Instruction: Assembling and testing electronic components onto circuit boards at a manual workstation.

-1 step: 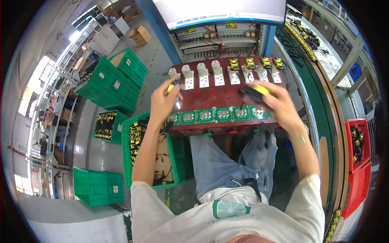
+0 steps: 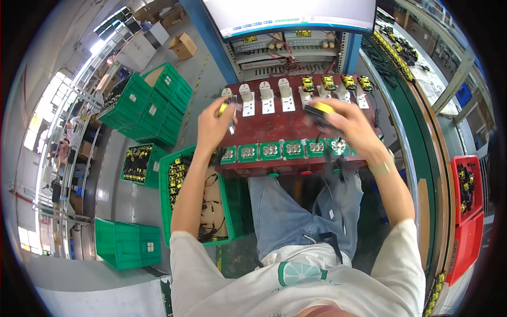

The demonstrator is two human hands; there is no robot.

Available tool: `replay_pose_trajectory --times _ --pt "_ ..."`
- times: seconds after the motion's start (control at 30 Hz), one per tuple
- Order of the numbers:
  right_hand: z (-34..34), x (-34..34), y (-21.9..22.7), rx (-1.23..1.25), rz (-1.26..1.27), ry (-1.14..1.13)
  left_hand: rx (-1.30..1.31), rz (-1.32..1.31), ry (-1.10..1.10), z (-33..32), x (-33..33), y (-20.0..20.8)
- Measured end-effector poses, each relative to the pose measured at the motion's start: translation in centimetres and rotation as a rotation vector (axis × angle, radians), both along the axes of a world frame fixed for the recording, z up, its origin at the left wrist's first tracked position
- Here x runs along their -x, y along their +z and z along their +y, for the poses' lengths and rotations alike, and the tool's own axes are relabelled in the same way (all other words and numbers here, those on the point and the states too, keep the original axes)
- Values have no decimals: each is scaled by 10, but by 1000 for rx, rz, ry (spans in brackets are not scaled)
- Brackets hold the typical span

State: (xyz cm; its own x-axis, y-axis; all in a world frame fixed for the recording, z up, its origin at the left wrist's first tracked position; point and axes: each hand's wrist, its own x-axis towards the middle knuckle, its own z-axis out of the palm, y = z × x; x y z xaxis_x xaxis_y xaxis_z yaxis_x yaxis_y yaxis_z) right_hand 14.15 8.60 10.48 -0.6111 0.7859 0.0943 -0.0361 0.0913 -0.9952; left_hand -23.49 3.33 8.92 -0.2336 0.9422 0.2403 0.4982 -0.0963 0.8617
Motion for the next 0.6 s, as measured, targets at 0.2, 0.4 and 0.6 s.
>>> replay_pose_trajectory --times 0.2,0.4,0.6 --pt "129 137 -14 -237 -350 23 114 569 119 114 37 -18" --pt "190 178 -35 -555 -685 -3 205 879 105 165 41 -20" --pt "197 181 -49 -654 -634 -3 252 1053 25 167 37 -10"
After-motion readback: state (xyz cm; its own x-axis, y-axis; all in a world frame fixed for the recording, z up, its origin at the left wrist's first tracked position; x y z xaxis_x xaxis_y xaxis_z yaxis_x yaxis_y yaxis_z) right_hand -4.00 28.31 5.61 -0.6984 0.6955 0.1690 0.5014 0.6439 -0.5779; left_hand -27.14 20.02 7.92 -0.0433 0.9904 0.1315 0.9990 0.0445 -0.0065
